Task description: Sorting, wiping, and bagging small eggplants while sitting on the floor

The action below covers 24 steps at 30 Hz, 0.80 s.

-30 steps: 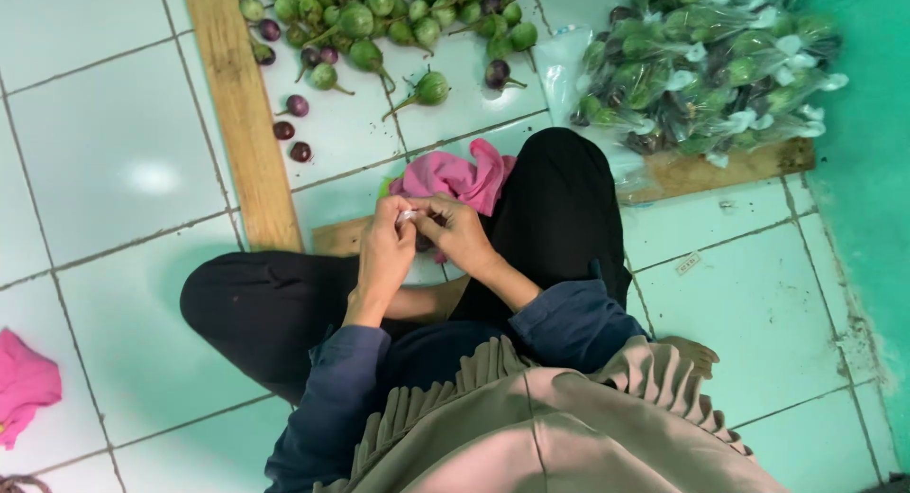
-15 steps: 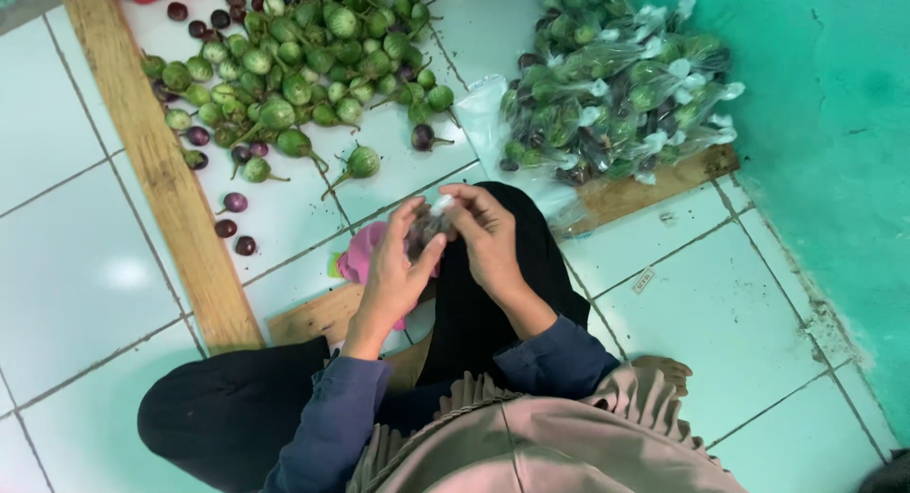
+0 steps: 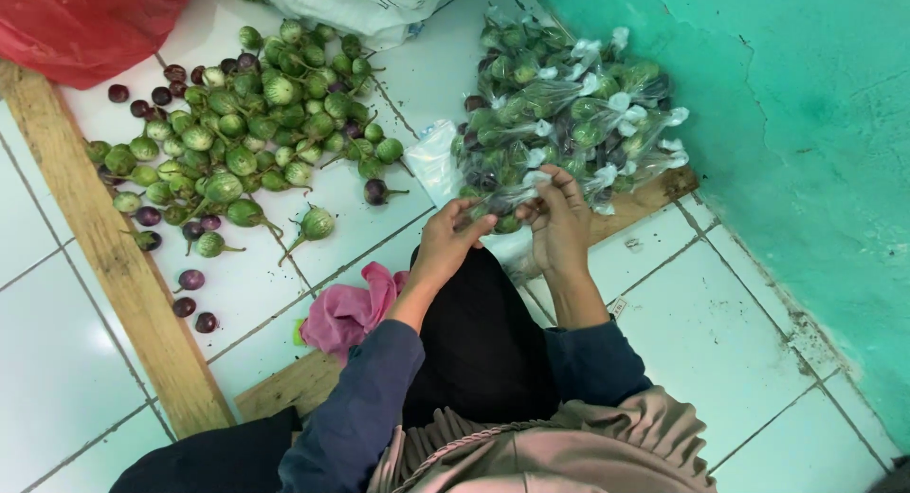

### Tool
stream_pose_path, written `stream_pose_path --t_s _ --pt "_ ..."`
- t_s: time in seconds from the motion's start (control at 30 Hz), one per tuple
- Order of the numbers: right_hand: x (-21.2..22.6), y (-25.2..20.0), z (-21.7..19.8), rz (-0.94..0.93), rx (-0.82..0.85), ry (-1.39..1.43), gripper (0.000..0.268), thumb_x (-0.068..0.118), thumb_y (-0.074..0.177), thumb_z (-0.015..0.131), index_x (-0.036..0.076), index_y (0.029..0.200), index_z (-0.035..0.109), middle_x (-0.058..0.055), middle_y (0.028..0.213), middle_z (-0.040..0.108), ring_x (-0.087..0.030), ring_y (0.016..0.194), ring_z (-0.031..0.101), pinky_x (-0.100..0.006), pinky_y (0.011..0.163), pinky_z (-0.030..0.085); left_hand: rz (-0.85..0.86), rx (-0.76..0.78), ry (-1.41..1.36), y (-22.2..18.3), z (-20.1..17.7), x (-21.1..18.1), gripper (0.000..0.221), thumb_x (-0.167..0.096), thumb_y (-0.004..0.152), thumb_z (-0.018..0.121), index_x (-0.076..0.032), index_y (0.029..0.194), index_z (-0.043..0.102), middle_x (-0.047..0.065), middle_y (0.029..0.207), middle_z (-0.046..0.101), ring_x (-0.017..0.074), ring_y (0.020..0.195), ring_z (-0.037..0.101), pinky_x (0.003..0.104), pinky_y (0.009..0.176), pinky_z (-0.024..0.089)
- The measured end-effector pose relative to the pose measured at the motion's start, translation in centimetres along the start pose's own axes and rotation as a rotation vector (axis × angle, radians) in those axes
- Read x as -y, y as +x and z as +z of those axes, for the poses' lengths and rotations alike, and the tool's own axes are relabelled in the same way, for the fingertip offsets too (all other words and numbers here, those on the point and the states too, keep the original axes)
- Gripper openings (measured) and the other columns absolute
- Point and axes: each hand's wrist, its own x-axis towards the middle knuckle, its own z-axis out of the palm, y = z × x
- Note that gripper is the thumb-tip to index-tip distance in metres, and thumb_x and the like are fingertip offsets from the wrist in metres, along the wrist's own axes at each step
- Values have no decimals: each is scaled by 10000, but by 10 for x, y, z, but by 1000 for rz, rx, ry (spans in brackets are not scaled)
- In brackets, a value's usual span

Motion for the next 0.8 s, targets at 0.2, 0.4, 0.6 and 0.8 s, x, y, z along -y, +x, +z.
stream_pose_path --t_s 0.2,0.4,0.6,0.8 --pt "37 56 -8 -24 -60 42 264 17 977 577 39 1240 600 -64 903 590 -170 727 666 -320 660 722 21 59 1 47 29 -57 557 -386 1006 698 -58 1431 549 203 1089 733 205 893 752 380 793 617" --pt "53 120 -2 -122 -128 -80 576 -6 972 610 118 1505 430 -20 891 598 -165 884 665 -393 838 674 -42 125 154 108 53 -59 674 -377 979 577 -321 1576 271 107 1649 388 241 1191 669 479 995 511" --pt "31 134 -19 -150 9 -394 394 81 998 615 71 1390 572 -52 1196 534 -183 1091 598 -326 883 644 -36 233 252 143 60 -18 666 -258 1034 554 -316 1596 202 166 1670 292 448 1491 335 633 1142 379" --pt "43 88 -30 -208 93 -574 297 -21 1004 544 68 1270 644 -124 1183 523 -210 1018 636 -311 797 680 277 70 181 128 63 16 531 -126 1106 533 -99 1591 317 325 1497 437 506 1311 546 711 1040 489"
